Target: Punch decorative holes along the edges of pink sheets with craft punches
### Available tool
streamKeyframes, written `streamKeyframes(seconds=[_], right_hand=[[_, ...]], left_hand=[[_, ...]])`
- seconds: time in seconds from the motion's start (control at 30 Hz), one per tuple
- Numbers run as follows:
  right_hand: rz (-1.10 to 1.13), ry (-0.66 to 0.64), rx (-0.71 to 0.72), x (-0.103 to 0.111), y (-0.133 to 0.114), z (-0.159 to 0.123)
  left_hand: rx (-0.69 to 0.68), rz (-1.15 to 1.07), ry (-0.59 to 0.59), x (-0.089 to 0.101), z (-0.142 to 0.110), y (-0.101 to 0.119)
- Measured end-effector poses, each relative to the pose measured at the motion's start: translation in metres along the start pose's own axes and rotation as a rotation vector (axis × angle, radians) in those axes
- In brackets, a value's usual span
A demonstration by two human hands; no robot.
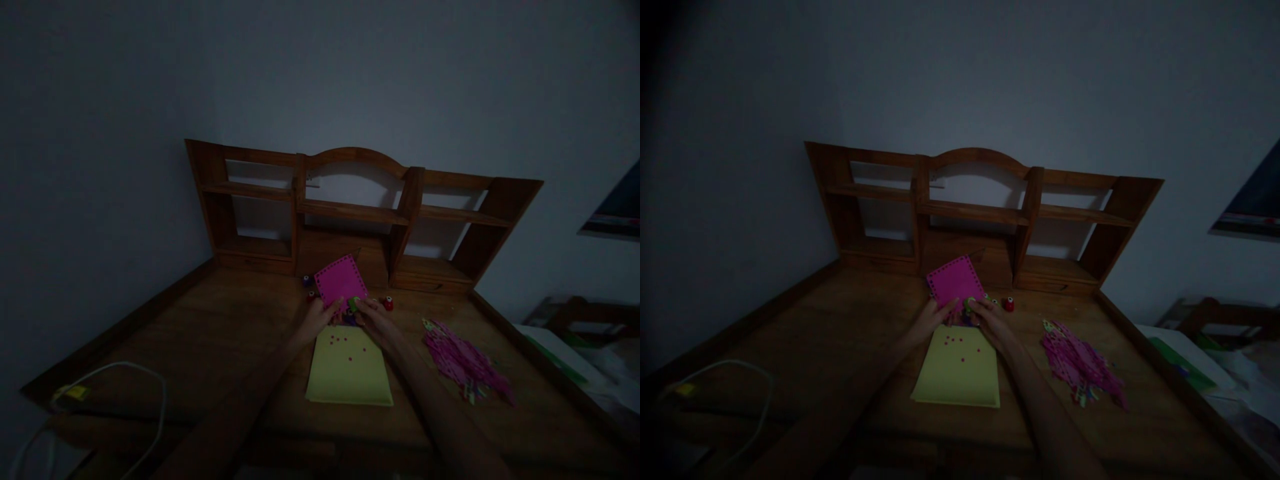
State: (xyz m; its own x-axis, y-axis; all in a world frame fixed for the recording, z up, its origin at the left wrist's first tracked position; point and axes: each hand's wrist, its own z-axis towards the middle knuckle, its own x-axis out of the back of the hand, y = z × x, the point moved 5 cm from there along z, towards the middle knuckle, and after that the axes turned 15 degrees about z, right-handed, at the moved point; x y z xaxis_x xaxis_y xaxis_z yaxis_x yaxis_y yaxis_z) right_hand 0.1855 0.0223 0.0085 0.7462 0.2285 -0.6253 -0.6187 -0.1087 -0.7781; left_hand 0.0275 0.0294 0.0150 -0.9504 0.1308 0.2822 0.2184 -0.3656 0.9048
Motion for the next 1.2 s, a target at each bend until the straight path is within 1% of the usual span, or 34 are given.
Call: streamKeyframes(seconds=[0.17,0.3,0.4,0.5,0.7,0.8,0.93,1.03,1.2], right_hand=[[0.027,0.002,-0.003,0.001,0.002,0.001],[0.008,-0.037,0.001,0.0,0.002,0.001],[-0.006,-0.024,-0.005,0.0,0.002,0.001],[-0.015,-0.013,-0.009,-0.002,0.001,-0.001],[-0.025,-0.058,-0.026,-0.009,0.0,-0.003],[-0.017,-0.042,-0.021,-0.009,0.0,-0.003],[-0.013,-0.03,-0.018,-0.009,0.0,-0.003],[-0.011,-0.021,-0.012,-0.01,0.0,-0.003],[-0.024,-0.029,-0.014,-0.011,-0.002,-0.004]], left_hand=[[-0.01,0.076,0.01,0.002,0.002,0.002],[-0.048,0.149,-0.023,0.003,0.0,0.009],[-0.059,0.175,-0.038,0.002,-0.001,0.011],[-0.055,0.176,-0.04,0.002,-0.001,0.01],[-0.037,0.166,-0.043,0.001,-0.001,0.01],[-0.033,0.19,-0.046,0.002,-0.001,0.01],[-0.02,0.216,-0.032,0.003,0.0,0.005],[-0.033,0.225,-0.02,0.003,0.002,0.0],[-0.056,0.191,-0.042,0.002,0.002,-0.001]])
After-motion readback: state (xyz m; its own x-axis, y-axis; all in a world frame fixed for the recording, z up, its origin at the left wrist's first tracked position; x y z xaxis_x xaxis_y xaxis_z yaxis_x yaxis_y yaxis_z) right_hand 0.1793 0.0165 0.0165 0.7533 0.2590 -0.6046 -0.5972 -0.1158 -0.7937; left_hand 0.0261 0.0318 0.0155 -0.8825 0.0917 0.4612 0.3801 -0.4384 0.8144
